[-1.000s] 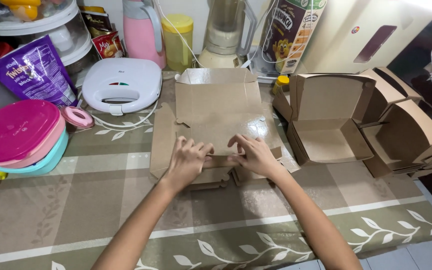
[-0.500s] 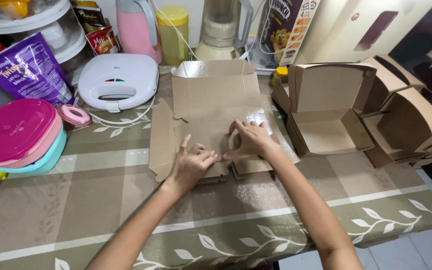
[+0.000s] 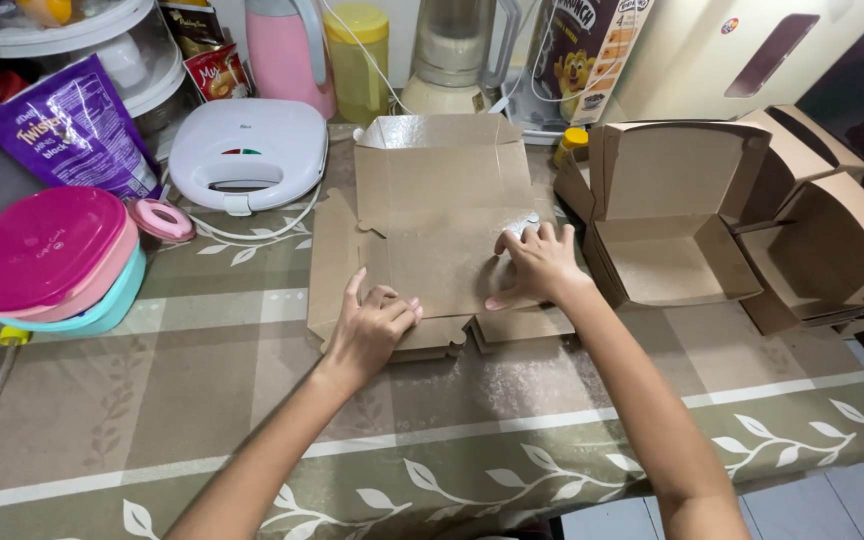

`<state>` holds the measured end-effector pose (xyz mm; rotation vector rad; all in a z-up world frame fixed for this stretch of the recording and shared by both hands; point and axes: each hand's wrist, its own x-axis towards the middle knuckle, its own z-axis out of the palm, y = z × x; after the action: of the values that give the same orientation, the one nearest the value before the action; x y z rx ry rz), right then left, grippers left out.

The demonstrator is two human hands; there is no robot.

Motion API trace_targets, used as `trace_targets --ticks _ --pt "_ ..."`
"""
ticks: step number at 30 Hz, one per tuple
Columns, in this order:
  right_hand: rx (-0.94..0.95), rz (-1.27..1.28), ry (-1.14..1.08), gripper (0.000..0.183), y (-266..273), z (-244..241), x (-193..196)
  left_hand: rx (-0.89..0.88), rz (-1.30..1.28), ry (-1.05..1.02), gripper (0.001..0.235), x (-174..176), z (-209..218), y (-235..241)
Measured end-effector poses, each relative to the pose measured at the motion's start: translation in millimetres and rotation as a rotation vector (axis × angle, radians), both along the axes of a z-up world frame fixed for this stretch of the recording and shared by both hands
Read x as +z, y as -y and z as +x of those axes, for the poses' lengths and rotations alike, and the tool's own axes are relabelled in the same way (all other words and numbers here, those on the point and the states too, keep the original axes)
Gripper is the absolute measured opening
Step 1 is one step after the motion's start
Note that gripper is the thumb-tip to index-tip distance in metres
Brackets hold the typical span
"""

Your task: Assembling cardboard pastry boxes by folding along pre-scored lines and tucking in tabs.

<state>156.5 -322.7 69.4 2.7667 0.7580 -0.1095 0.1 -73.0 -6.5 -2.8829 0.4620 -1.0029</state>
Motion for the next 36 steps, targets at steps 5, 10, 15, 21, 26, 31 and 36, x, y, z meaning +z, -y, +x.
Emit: trace_targets --ticks 5,10,15,21,26,31,36 --pt "-0.042 -0.039 -0.022 0.089 24.5 14.3 -10.6 0.003 -0.027 -0.016 0.023 -3.5 1.3 -1.3" --pt "-0.094 -0.051 -0.038 0.086 45.2 12.5 -10.3 0.044 -0.021 -0.077 0.025 -0.5 -5.3 -5.7" --pt "-0.09 0.057 -0.059 0.072 44.2 -16.0 9.6 0.041 -0.14 -0.194 0.017 15.5 -19.4 -6.6" --pt "0.196 0.531 -0.032 0.044 75.5 -36.0 -11.8 -0.027 -0.448 -0.415 0.061 30.1 -23.7 -30.4" --pt "0.332 1.005 -0.161 0.013 77.9 -62.3 4.7 -0.145 -0.577 -0.505 0.123 36.3 -14.9 -60.8" --pt "0.415 1.146 -0.204 0.005 89.4 -88.4 37.7 -0.17 -0.501 -0.463 0.106 47.6 -16.1 -68.2" --pt "0.45 1.243 -0.292 0.014 92.5 -105.8 56.0 -0.375 -0.647 -0.47 0.037 42.1 -18.3 -56.8"
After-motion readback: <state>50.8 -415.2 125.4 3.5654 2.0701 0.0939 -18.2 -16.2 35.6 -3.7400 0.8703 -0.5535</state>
